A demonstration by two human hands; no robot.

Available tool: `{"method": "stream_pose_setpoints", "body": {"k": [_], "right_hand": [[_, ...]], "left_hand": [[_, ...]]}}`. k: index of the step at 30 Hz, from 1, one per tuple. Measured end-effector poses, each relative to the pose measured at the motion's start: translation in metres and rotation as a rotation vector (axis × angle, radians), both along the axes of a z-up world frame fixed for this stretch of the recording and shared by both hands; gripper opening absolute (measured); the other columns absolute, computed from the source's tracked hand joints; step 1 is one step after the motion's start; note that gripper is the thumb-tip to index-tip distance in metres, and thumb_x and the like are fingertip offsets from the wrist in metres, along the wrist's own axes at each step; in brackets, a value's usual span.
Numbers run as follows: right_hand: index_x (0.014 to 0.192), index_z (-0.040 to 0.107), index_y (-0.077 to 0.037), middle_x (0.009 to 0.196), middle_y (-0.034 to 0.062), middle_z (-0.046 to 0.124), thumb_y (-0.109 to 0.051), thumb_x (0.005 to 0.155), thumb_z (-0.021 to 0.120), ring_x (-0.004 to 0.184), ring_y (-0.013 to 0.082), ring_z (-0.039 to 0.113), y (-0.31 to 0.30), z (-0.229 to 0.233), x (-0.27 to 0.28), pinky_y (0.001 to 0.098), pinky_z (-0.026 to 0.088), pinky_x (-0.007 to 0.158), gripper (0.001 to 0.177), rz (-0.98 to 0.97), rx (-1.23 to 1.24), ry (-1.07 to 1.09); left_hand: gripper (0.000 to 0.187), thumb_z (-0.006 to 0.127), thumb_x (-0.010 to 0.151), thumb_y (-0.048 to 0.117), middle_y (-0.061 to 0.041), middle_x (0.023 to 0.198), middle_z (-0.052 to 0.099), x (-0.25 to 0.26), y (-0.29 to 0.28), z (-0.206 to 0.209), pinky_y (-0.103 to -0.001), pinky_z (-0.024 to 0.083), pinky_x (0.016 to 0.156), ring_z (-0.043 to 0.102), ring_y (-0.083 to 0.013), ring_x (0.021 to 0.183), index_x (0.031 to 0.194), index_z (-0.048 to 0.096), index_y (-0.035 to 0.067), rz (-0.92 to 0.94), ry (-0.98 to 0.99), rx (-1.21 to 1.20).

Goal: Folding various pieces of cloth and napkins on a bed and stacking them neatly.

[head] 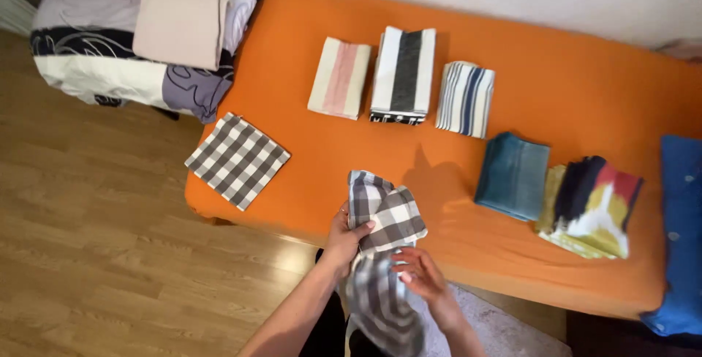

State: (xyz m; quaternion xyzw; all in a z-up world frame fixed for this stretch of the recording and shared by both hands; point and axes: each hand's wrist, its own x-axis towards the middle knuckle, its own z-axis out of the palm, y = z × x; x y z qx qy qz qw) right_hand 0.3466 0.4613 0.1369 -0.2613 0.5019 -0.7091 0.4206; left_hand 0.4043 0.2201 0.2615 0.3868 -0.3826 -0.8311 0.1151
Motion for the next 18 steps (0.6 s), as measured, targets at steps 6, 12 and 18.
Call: {"method": "stream_pose_setpoints", "body": {"k": [6, 12, 18], "right_hand": [[0.123, 0.064, -0.003, 0.11, 0.0141, 0.075, -0.019, 0.094, 0.066, 0.089, 0.0279, 0.071, -0.045, 0.223, 0.018, 0.0461, 0.059, 0.074, 0.033, -0.589, 0.258, -0.397], [0.121, 0.064, 0.003, 0.1, 0.0132, 0.072, -0.015, 0.095, 0.073, 0.07, 0.0257, 0.074, -0.031, 0.263, -0.001, 0.0388, 0.063, 0.052, 0.033, -0.725, 0.154, -0.221], [0.117, 0.069, -0.006, 0.096, 0.008, 0.074, -0.016, 0.1, 0.07, 0.08, 0.0234, 0.078, 0.0, 0.301, -0.033, 0.0385, 0.066, 0.067, 0.02, -0.921, 0.043, -0.19]], "left_hand": [[0.029, 0.066, 0.091, 0.005, 0.0, 0.101, 0.072, 0.015, 0.061, 0.051, -0.026, 0.049, 0.086, 0.063, -0.0116, 0.091, 0.12, 0.066, 0.01, -0.112, 0.281, -0.185], [0.044, 0.063, 0.103, 0.022, -0.013, 0.129, 0.069, 0.03, 0.048, 0.125, -0.04, 0.045, 0.109, 0.06, -0.0191, 0.12, 0.142, 0.061, 0.003, -0.122, 0.188, -0.447], [0.027, 0.068, 0.101, 0.031, 0.007, 0.062, 0.049, 0.032, -0.027, 0.187, -0.023, 0.028, 0.057, 0.037, -0.0071, 0.055, 0.08, 0.068, 0.013, 0.053, 0.119, -0.641]]}}
